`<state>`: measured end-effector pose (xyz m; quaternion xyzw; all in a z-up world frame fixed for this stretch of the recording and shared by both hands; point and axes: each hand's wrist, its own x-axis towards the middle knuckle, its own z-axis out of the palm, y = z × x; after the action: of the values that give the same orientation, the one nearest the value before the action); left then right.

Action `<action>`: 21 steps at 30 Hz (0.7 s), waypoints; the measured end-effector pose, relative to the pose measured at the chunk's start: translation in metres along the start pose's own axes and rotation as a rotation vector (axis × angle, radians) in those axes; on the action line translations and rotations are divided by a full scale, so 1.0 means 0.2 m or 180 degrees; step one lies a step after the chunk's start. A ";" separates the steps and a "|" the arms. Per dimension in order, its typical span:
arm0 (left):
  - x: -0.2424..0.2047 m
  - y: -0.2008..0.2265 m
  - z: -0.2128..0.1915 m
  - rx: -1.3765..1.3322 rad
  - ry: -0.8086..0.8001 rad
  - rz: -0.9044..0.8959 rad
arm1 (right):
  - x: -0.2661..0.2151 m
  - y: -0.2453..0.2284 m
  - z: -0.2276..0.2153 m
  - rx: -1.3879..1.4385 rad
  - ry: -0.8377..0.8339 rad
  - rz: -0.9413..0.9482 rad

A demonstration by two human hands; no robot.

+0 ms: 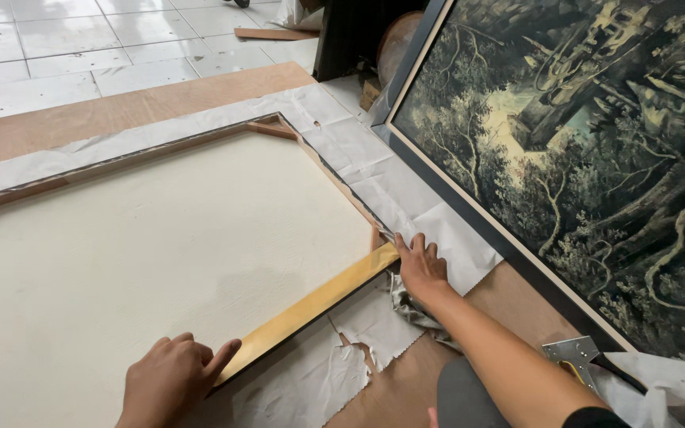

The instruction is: The person applies masking tape along the edges of a rectangular wooden frame. They unroll the tape, press it onto the frame, cut it with a utility knife, and smooth it down with a cloth. The process is repeated along each side of the frame.

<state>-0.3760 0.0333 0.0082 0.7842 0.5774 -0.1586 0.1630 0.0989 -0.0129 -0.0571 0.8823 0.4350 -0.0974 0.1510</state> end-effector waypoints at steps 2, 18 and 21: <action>-0.02 0.01 -0.03 -0.0045 0.0010 -0.0002 | -0.13 -0.07 0.04 0.0149 0.0088 -0.0140; -0.25 0.01 -0.35 -0.1242 -0.0473 -0.0160 | -0.30 -0.33 0.33 0.1902 0.0883 -0.1398; -0.11 -0.11 -0.19 -0.1768 -0.0264 0.0032 | -0.11 -0.32 0.31 0.1660 0.0989 -0.0983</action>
<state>-0.4013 0.0380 0.0509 0.7052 0.5876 -0.0255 0.3959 0.0318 -0.0146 -0.1195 0.8192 0.5418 -0.0915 -0.1643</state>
